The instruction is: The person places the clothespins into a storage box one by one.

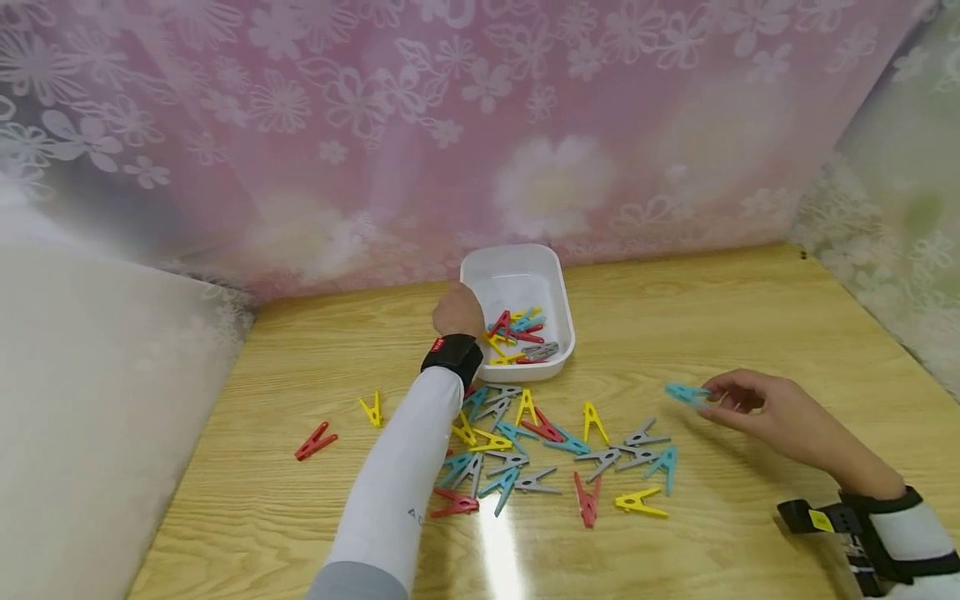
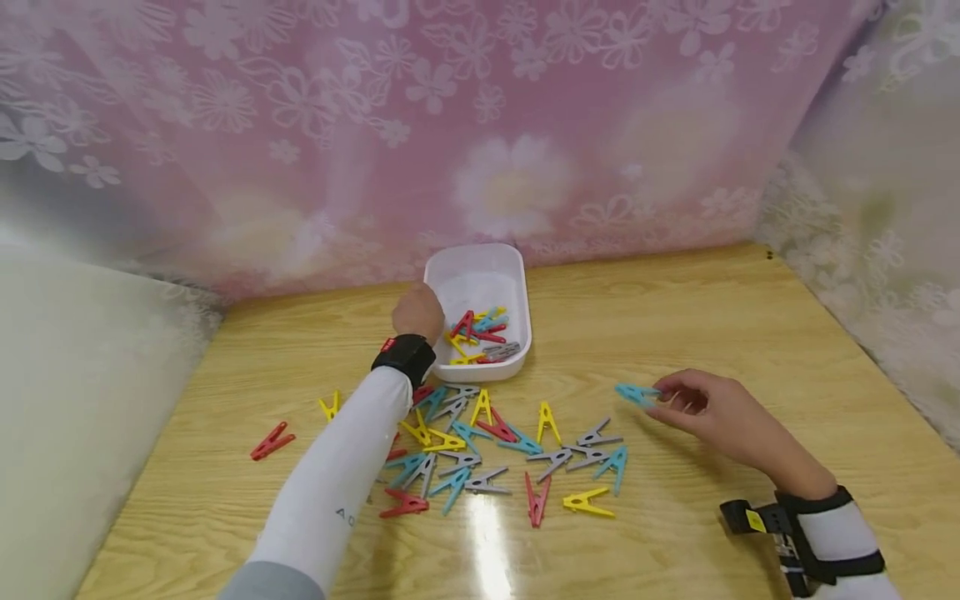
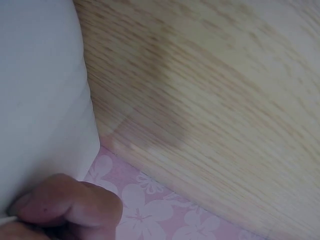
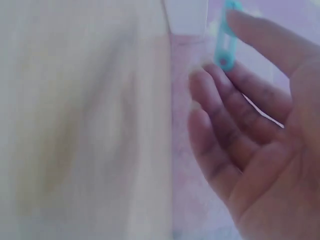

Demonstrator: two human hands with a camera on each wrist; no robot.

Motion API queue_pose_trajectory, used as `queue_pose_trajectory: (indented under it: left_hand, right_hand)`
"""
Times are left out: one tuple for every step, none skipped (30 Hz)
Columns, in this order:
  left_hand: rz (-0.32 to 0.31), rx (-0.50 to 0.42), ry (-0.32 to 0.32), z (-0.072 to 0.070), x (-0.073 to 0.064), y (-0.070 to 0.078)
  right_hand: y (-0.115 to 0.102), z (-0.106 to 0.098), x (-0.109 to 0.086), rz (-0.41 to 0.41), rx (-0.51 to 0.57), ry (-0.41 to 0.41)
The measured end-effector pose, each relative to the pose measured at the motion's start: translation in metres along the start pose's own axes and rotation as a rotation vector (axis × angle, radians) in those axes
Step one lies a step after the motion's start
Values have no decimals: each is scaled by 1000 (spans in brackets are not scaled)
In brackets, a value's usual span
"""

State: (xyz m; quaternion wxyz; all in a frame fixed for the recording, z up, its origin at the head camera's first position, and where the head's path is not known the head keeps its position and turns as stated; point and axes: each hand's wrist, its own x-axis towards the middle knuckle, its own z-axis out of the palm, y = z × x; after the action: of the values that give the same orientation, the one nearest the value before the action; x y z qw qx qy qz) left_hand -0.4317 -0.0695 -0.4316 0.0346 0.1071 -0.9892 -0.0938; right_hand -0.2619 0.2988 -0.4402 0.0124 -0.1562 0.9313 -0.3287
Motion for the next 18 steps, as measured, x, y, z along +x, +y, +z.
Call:
queue_pose_trajectory:
  left_hand:
    - [0, 4, -3, 0, 0, 1]
    - [0, 8, -9, 0, -1, 2]
    - [0, 11, -14, -1, -1, 3]
    - [-1, 13, -18, -1, -2, 4]
    - [-2, 13, -21, -1, -2, 5]
    - [-3, 8, -22, -1, -2, 6]
    - [-3, 6, -22, -1, -2, 7]
    - [-4, 4, -23, -1, -2, 8]
    - [-5, 3, -23, -1, -2, 9]
    - [-6, 0, -24, 0, -2, 10]
    - [-4, 1, -23, 1, -2, 11]
    - [-4, 4, -21, 1, -1, 12]
    - [-2, 5, -22, 3, -1, 13]
    - [-1, 7, -23, 4, -1, 14]
    - [1, 6, -21, 5, -2, 15]
    - [1, 7, -21, 5, -2, 16]
    - [1, 8, -19, 6, -3, 18]
    - [0, 3, -15, 7, -3, 19]
  right_hand:
    - [-2, 0, 5, -8, -6, 25]
    - [-5, 0, 10, -20, -13, 47]
    - [-7, 0, 16, -30, -21, 64]
    - [-10, 0, 22, -40, -28, 80]
    - [-13, 1, 27, -54, -39, 97]
    - [-16, 1, 33, -65, -47, 109]
    - [-20, 1, 39, -72, -49, 116]
    - [-24, 1, 44, -77, -48, 123]
    - [-28, 2, 50, -80, -42, 128]
    - [-31, 2, 55, -84, -34, 131]
    - [-35, 3, 61, -83, -22, 131]
    - [-38, 4, 66, -84, -9, 129]
    - [-41, 5, 71, -84, 5, 129]
    - [-43, 6, 75, -85, 15, 131]
    - [-46, 8, 79, -84, 29, 133]
    - [-48, 9, 83, -85, 39, 132]
    - [-51, 11, 86, -86, 49, 131]
    - [-54, 12, 90, -87, 61, 130]
